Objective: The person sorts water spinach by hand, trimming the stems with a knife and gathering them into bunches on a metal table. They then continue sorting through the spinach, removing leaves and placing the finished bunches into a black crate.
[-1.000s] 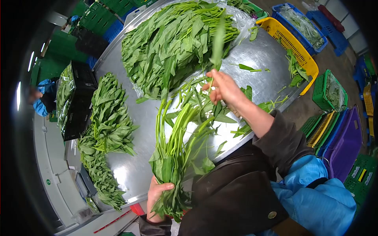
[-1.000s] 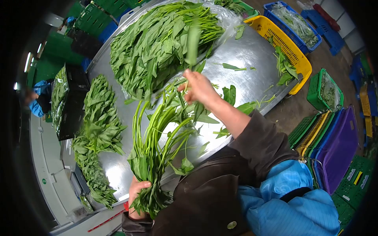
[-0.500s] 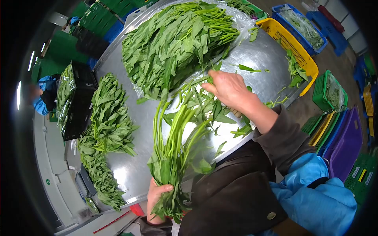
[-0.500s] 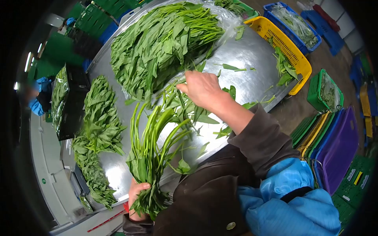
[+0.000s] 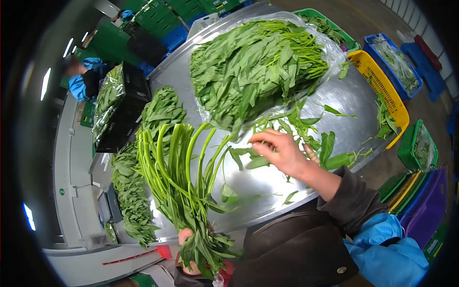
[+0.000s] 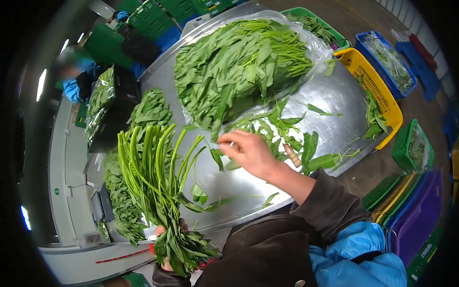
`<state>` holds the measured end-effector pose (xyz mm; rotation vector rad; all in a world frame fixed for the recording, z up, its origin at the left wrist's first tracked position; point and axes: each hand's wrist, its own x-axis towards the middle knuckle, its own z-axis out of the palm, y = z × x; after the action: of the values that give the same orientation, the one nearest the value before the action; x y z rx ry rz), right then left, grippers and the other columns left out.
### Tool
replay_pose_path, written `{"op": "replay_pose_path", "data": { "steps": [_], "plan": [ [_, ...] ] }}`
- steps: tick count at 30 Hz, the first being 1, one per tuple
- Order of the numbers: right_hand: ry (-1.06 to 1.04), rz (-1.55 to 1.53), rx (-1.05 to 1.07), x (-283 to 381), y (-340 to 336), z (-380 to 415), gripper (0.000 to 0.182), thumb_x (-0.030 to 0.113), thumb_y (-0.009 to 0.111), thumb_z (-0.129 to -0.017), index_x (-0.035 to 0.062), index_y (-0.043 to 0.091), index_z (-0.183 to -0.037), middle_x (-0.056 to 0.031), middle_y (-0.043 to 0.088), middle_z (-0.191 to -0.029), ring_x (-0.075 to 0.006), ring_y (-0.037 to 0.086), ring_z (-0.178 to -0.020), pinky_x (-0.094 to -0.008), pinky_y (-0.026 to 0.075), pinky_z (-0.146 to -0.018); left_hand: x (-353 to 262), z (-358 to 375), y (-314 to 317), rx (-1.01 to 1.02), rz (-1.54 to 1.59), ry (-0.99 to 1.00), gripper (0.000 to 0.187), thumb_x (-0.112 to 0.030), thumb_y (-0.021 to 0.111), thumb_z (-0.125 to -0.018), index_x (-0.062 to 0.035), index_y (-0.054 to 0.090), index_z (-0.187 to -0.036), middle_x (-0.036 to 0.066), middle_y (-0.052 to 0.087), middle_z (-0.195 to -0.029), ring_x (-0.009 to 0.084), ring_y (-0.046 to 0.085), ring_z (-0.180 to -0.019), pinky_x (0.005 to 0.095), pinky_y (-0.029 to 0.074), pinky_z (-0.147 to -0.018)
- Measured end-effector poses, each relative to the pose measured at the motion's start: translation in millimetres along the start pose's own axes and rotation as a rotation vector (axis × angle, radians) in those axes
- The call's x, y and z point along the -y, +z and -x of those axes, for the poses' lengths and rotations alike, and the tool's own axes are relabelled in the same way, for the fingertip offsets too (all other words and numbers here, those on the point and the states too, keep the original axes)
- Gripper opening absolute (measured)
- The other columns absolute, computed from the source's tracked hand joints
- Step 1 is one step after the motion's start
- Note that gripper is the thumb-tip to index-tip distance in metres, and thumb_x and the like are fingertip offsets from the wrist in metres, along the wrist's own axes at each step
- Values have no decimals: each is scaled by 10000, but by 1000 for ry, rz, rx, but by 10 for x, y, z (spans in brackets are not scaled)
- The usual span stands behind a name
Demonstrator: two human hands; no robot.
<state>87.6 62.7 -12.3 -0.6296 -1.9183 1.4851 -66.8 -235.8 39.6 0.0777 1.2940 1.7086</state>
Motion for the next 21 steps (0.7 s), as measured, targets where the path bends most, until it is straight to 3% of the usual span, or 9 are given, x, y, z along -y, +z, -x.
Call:
{"op": "replay_pose_path", "data": {
  "steps": [1,5,7,9,10,13,14,19,21],
  "plan": [
    [-62,53,8,218,56,-82,330,313,608,-895,25,661,-1045,-58,683,-795,-112,627,-649,-275,490,-619,-6,-23,-46,4,-2,10,339,-294,575,-795,-59,535,-1036,52,495,-758,183,456,-697,298,424,-595],
    [204,-84,332,392,554,-328,323,283,641,-861,-8,672,-995,-58,663,-650,-115,582,-505,-265,478,-526,38,-55,-201,82,54,-99,392,-253,596,-744,-31,541,-1062,73,527,-757,216,506,-688,330,460,-585],
    [286,-199,435,367,627,-347,307,255,652,-848,-29,673,-963,-59,643,-593,-121,566,-437,-265,475,-466,73,-70,-303,126,280,-107,563,-123,594,-712,8,469,-1244,186,619,-1022,308,639,-731,425,576,-631],
    [396,-184,496,363,638,-338,335,286,642,-854,-7,676,-1013,-56,673,-660,-106,573,-514,-259,461,-515,61,-66,-298,143,280,-98,562,-118,589,-715,0,469,-1251,184,616,-1044,308,643,-749,425,580,-641],
    [369,-279,474,310,652,-308,292,269,627,-872,0,676,-972,-39,667,-663,-92,557,-487,-245,435,-447,54,-55,-310,156,268,-90,561,-112,584,-719,-9,469,-1258,182,613,-1066,308,647,-768,425,583,-652],
    [455,-509,310,260,630,-331,246,247,605,-894,13,663,-940,-24,650,-655,-65,517,-452,-221,397,-394,118,-4,-462,85,366,-148,545,-141,590,-719,-17,481,-1238,158,617,-1022,286,632,-782,416,571,-648],
    [455,-502,174,262,609,-358,217,234,591,-907,24,646,-925,-16,634,-643,-54,484,-419,-211,366,-359,1,87,-54,-71,128,-118,376,-286,582,-740,-24,551,-1008,60,527,-759,210,493,-688,310,427,-615],
    [493,-150,522,458,574,-455,448,220,557,-900,-14,505,-1279,-108,659,-686,-111,495,-416,-273,422,-399,-40,-32,-215,40,106,-96,333,-268,562,-746,-26,547,-974,54,513,-747,191,481,-664,315,397,-593],
    [577,-229,602,440,790,-431,482,240,567,-895,52,481,-1330,-98,659,-677,-100,496,-419,-254,413,-387,-52,-83,-306,65,13,-114,331,-249,562,-735,-14,545,-967,53,513,-723,198,484,-638,312,397,-589]
  ]
}}
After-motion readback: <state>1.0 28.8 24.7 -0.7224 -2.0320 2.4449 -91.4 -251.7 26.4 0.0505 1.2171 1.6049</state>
